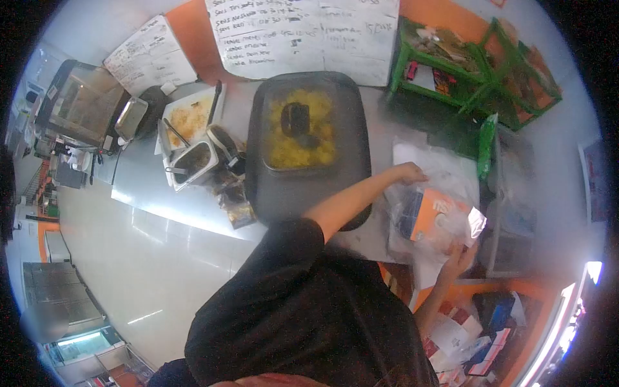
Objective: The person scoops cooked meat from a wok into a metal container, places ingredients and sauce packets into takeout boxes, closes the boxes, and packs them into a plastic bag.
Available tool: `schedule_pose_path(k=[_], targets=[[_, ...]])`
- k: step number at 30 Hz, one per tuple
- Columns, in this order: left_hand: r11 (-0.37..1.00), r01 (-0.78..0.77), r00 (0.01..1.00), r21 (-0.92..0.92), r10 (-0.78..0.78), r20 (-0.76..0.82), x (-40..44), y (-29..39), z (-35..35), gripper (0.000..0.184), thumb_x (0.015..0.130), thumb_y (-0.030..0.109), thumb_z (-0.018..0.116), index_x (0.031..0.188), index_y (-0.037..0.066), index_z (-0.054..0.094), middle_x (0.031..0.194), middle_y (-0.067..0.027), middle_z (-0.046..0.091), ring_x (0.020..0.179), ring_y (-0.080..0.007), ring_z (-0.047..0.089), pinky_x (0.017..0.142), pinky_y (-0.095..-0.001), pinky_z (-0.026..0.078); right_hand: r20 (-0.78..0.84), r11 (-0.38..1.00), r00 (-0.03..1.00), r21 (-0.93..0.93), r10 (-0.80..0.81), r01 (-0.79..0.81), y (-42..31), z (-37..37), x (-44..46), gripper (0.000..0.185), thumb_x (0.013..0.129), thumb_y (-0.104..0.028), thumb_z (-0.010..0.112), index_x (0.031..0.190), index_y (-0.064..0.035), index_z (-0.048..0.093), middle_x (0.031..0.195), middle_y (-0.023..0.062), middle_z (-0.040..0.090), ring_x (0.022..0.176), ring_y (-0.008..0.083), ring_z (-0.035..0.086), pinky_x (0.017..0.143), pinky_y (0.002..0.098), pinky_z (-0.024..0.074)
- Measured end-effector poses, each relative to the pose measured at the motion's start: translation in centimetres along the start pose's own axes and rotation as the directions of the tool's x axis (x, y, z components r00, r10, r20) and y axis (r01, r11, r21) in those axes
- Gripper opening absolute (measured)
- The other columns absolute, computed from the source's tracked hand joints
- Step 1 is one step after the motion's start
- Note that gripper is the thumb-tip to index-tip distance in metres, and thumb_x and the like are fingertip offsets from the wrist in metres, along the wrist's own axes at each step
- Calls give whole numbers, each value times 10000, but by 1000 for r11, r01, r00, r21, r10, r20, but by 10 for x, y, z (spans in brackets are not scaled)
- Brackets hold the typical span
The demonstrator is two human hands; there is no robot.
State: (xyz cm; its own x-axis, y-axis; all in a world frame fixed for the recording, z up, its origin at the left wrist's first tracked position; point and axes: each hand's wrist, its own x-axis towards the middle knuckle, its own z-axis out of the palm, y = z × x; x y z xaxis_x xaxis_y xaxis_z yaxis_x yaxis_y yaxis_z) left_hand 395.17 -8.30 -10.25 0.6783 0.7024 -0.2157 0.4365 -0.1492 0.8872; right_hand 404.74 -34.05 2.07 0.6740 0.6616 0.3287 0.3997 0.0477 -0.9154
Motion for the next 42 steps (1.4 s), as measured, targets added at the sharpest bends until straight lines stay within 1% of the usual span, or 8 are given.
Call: schedule_pose_path(k=[3, 12, 18, 22, 29, 37, 40, 42], targets=[[913, -232, 941, -337, 122, -315, -32, 25, -17, 180, 510, 100, 698, 633, 27, 587, 665, -105, 605, 601, -210, 578, 554, -330, 450, 29, 994, 998, -96, -54, 56, 17, 0, 7, 249, 863, -165, 485, 1038, 11, 469, 905, 49, 507, 747, 101, 457, 620, 206, 375], [645, -750, 526, -149, 444, -725, -186, 110, -150, 183, 747, 159, 602, 831, 0, 567, 781, -125, 564, 619, -203, 552, 573, -291, 435, -351, 921, 892, -359, -284, 152, -55, 52, 2, 276, 868, -168, 453, 1042, 45, 480, 955, 113, 518, 865, 181, 487, 758, 276, 400], [770, -214, 973, -601, 114, -200, -384, 15, -292, 216, 762, 160, 620, 887, -10, 577, 762, -17, 556, 714, -63, 509, 611, -219, 428, 108, 885, 918, -245, -382, 397, -170, 223, -64, 220, 775, -56, 524, 988, -8, 547, 1085, 139, 507, 1025, 235, 467, 892, 334, 346], [644, 55, 982, -763, -174, -75, -446, -89, -282, 321, 768, 120, 605, 1044, -26, 530, 907, -47, 588, 783, -81, 548, 695, -220, 446, 726, 794, 535, 25, -432, 607, -219, 371, -119, 147, 646, -159, 633, 786, -117, 619, 1096, 85, 500, 1045, 274, 436, 883, 384, 330], [311, 38, 986, -950, -166, -15, -465, -137, -271, 328, 794, 98, 555, 1091, -27, 495, 977, -79, 591, 815, -117, 586, 714, -243, 472, 963, 684, 244, -104, -112, 722, -181, 481, -163, 191, 692, -271, 619, 686, -85, 663, 1131, 154, 471, 1149, 293, 313, 975, 434, 139], [333, 212, 951, -919, -287, 116, -441, -138, -276, 260, 823, 213, 542, 932, -20, 577, 830, -69, 626, 692, -109, 601, 626, -224, 471, 995, 705, 102, -79, 10, 704, -189, 490, -147, 157, 640, -298, 599, 693, -160, 652, 818, 134, 574, 973, 300, 459, 853, 392, 302], [389, 221, 924, -895, -378, 64, -433, -123, -276, 262, 822, 231, 547, 898, -16, 590, 800, -68, 629, 664, -107, 598, 598, -223, 465, 945, 906, 49, -324, 323, 271, -214, 507, -127, 152, 660, -259, 583, 696, -128, 651, 827, 63, 556, 729, 208, 525, 695, 301, 391], [354, 166, 917, -921, -398, 13, -427, -128, -272, 256, 822, 233, 546, 884, -10, 594, 791, -68, 629, 653, -107, 594, 585, -224, 462, 988, 826, 103, -155, 118, 541, -251, 489, -122, 135, 674, -203, 534, 660, -81, 591, 621, 87, 521, 580, 258, 528, 542, 331, 409]])
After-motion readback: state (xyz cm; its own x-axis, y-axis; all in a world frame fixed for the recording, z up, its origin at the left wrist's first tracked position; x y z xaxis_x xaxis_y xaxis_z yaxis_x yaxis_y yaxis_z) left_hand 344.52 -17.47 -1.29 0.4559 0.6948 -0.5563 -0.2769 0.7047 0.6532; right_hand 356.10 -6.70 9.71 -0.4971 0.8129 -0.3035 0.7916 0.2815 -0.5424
